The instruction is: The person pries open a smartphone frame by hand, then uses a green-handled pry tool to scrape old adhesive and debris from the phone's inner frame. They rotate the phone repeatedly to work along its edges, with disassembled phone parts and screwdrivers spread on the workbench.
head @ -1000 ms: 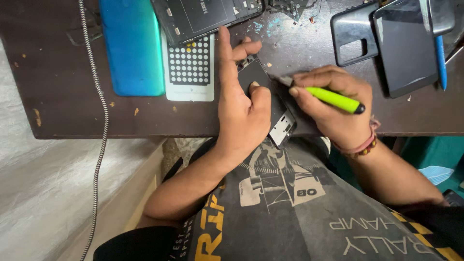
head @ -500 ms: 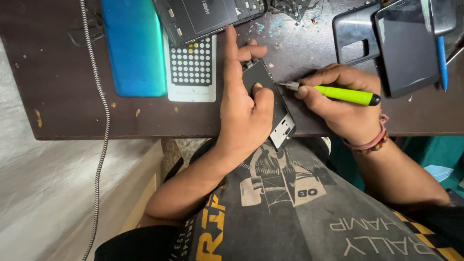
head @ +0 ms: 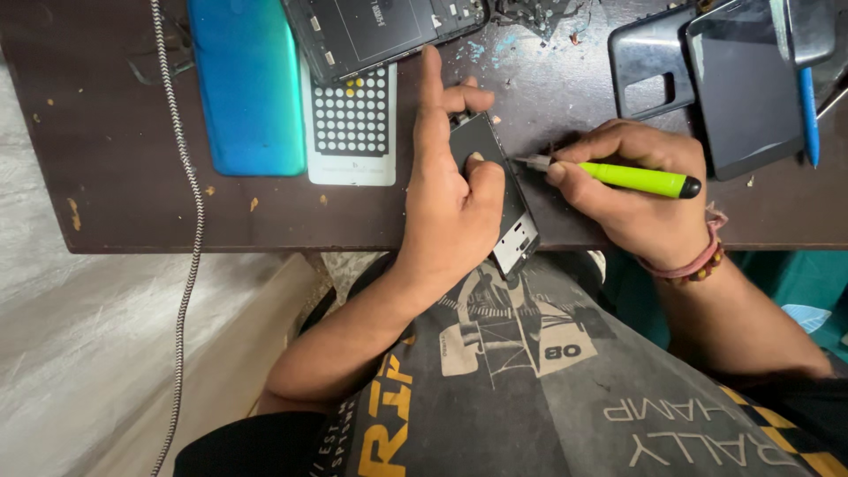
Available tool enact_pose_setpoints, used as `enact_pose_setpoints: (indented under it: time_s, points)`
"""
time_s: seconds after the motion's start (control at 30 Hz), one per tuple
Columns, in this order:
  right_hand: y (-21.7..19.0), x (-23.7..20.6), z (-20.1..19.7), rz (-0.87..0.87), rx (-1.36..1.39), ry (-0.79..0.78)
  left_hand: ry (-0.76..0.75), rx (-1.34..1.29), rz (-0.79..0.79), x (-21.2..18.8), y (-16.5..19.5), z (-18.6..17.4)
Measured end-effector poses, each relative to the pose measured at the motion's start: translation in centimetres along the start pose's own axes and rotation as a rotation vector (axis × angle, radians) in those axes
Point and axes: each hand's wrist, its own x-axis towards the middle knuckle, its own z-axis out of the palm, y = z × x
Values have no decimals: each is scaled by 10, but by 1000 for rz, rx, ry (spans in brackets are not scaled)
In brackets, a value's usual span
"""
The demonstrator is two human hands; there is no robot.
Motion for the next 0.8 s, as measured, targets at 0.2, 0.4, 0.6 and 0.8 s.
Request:
enact_pose_setpoints:
  time_s: [0.2,0.4,0.6,0.8]
  points:
    - [7,14,11,-156,30,63,-14,-13,-17,1,0,0]
    - [0,11,6,-151,-76,23,-18,5,-23,2,2,-2]
    - [-4,3,5,-247,-69,22,-18,66,47,2,0,-3]
    - [10,19,15,-183,19,65,-32,-7,-17,2,0,-4]
